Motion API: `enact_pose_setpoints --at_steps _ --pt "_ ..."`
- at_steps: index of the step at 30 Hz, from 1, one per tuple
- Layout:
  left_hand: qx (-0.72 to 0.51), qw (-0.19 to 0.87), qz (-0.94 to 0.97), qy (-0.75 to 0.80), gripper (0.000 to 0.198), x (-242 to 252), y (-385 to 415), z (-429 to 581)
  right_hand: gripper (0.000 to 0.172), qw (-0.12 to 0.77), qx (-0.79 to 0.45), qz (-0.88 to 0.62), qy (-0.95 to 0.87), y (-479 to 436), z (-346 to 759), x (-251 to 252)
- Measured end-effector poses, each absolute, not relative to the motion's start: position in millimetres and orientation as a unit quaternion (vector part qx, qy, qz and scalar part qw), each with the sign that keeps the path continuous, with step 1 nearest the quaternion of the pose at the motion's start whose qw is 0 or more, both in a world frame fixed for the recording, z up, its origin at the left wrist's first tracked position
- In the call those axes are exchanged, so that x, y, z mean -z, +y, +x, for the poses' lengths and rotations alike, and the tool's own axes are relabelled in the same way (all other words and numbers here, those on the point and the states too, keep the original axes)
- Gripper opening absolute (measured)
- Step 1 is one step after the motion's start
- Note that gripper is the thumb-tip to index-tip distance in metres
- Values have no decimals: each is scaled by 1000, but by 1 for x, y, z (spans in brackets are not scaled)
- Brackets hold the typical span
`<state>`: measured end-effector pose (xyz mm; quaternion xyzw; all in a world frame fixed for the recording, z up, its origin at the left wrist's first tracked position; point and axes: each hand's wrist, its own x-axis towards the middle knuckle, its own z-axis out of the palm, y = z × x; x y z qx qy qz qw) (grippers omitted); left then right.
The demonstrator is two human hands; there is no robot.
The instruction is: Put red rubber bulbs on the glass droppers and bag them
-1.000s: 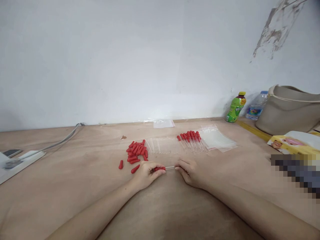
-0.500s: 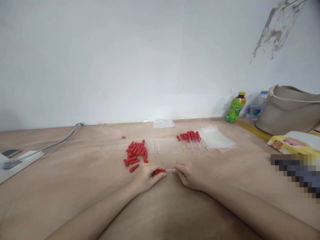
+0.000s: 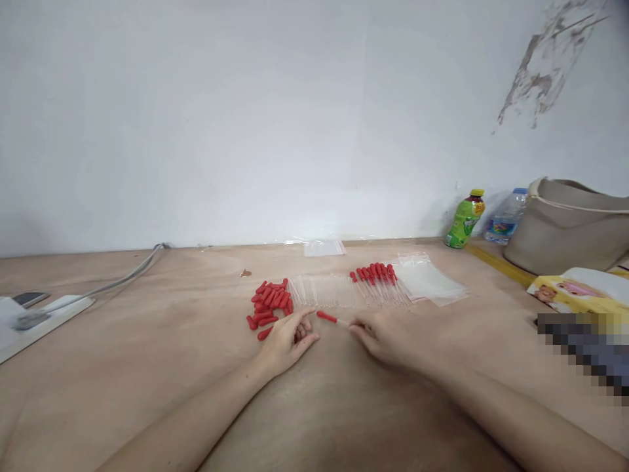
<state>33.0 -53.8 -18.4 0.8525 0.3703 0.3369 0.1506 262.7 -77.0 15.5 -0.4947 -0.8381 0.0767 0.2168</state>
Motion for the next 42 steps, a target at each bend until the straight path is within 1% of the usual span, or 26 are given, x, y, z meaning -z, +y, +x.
enact_pose_setpoints --at_steps 2,5,6,10,16,21,27,31,34,36,38,42 --pt "-329 165 853 371 36 18 -54 32 24 251 -106 -557 -784 -60 272 -17" --pt "-303 145 867 369 29 16 -55 33 29 295 -62 -668 -680 -27 287 -19" --pt "-293 136 871 371 26 15 -56 33 29 290 -43 -697 -654 -17 291 -20" --pt "-270 117 879 376 19 11 -58 34 30 212 -4 -779 -590 6 296 -16" --pt "-259 111 882 379 16 9 -59 33 32 178 -15 -790 -586 10 292 -4" --pt "-253 121 884 375 15 6 -60 33 36 158 -45 -788 -594 9 296 -6" --pt "-249 125 882 380 15 5 -63 35 34 170 -18 -770 -615 0 289 -11" --pt "-286 93 863 406 15 2 -60 34 30 165 -31 -737 -655 -2 271 -11" --pt "-330 63 829 447 13 -19 -48 20 27 152 -41 -745 -649 3 261 -10" --pt "-305 81 811 492 15 -39 -39 4 26 145 -46 -752 -641 9 258 -10" --pt "-249 82 806 530 20 -57 -34 -13 27 138 -52 -760 -633 14 256 -9" --pt "-131 112 829 532 14 -70 -34 -27 29 124 -71 -771 -620 19 254 -10"
